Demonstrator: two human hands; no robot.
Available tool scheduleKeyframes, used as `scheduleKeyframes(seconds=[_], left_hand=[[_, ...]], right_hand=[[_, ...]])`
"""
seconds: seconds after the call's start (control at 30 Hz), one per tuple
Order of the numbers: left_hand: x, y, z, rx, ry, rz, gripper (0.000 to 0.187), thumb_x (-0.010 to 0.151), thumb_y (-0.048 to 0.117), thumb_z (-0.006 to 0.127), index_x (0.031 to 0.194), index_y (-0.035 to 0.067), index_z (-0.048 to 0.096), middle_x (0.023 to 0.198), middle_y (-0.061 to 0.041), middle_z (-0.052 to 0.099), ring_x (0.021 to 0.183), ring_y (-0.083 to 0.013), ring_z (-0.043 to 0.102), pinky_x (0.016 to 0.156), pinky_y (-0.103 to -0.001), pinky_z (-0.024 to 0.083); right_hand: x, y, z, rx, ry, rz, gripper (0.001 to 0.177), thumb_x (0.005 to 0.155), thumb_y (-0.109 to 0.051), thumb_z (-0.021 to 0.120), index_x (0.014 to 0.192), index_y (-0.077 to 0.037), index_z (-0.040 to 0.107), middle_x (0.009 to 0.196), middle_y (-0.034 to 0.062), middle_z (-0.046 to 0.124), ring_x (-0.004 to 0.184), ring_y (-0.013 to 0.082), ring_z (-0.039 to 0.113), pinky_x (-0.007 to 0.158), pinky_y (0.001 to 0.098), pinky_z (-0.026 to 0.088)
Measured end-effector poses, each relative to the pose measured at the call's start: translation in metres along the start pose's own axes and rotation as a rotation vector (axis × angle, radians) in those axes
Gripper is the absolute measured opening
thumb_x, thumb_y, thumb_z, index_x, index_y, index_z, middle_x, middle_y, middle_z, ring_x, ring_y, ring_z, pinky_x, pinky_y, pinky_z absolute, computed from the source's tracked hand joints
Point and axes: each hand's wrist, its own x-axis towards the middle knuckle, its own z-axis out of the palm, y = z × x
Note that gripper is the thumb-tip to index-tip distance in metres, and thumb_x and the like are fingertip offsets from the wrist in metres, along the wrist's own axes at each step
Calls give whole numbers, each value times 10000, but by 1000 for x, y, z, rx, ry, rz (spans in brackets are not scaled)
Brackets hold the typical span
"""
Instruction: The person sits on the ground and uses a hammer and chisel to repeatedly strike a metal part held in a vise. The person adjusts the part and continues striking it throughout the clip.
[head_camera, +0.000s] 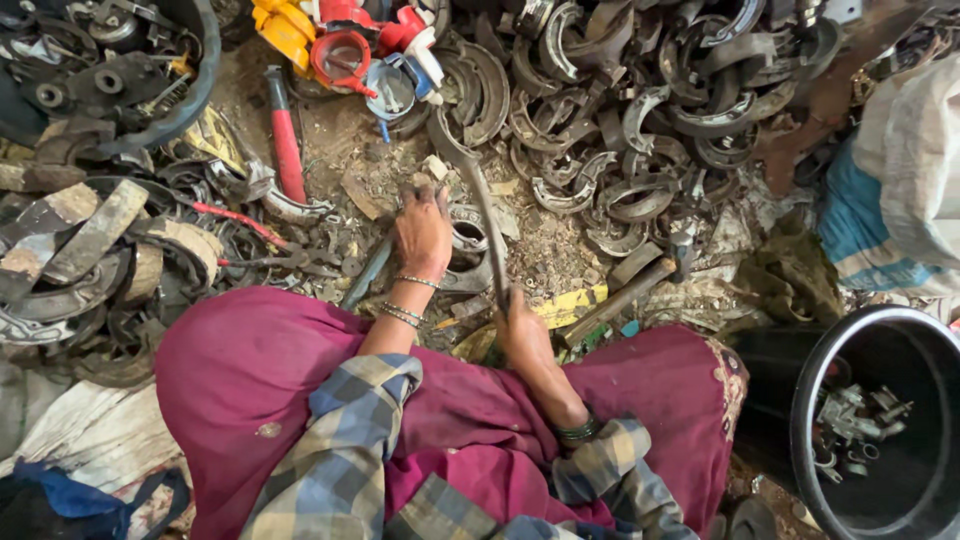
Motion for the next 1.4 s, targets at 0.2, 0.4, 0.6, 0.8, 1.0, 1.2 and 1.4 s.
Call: scheduleKeyframes(seconds=[0.2, 0.4, 0.6, 0.8, 1.0, 1.2, 1.4], left_hand=[[8, -12, 3, -16, -139, 191, 391, 954, 252, 615, 1259, 9, 639, 1005, -263, 645, 895, -469, 682, 793, -544, 546], [-1, -8, -14, 320, -305, 487, 280, 982, 259, 585, 1055, 61, 768, 1451, -221, 514, 1320, -436, 498, 1035, -563, 409], [0, 5, -27, 357, -406, 505, 261, 955, 224, 579, 1086, 192, 802, 1551, -220, 407, 1456, -426, 314, 1205, -628, 168], [9, 0, -31, 191, -510, 446, 453, 916, 393, 649, 1305, 163, 681, 1405, -208, 545, 1363, -445, 433, 1101, -595, 333], [23, -8, -32, 15, -573, 313, 409, 1026, 399, 602, 1175, 27, 681, 1112, -212, 728, 1071, -410, 681, 950, -501, 516], [24, -15, -13, 33, -555, 348, 411, 1020, 412, 601, 1216, 66, 706, 1024, -255, 727, 987, -429, 693, 925, -513, 520], [19, -10, -15, 90, -407, 304, 490, 915, 451, 672, 1265, 110, 714, 1115, -328, 659, 1021, -483, 646, 876, -538, 513]], right_hand=[[4, 6, 6, 86, 26, -19, 476, 982, -240, 628, 1351, 1, 446, 826, 291, 695, 738, 505, 671, 643, 566, 531], [11, 12, 1, 224, 87, 100, 413, 968, -247, 654, 1271, 6, 536, 906, 313, 685, 853, 499, 663, 721, 541, 528], [13, 13, -4, 329, 32, 148, 318, 980, -224, 637, 1182, 12, 565, 929, 279, 686, 862, 454, 682, 740, 505, 528], [12, 15, 3, 260, 103, 70, 358, 962, -213, 664, 1206, 24, 551, 916, 297, 683, 873, 487, 663, 736, 528, 521], [14, 21, 10, 178, 73, 58, 483, 956, -239, 676, 1320, 28, 504, 904, 315, 688, 848, 502, 667, 730, 542, 533], [14, 16, 9, 169, 31, 39, 477, 964, -234, 662, 1332, 18, 492, 886, 304, 703, 825, 493, 686, 717, 535, 548], [10, 7, -2, 128, 91, -3, 469, 957, -207, 673, 1325, 20, 493, 821, 299, 689, 772, 496, 677, 662, 544, 537]])
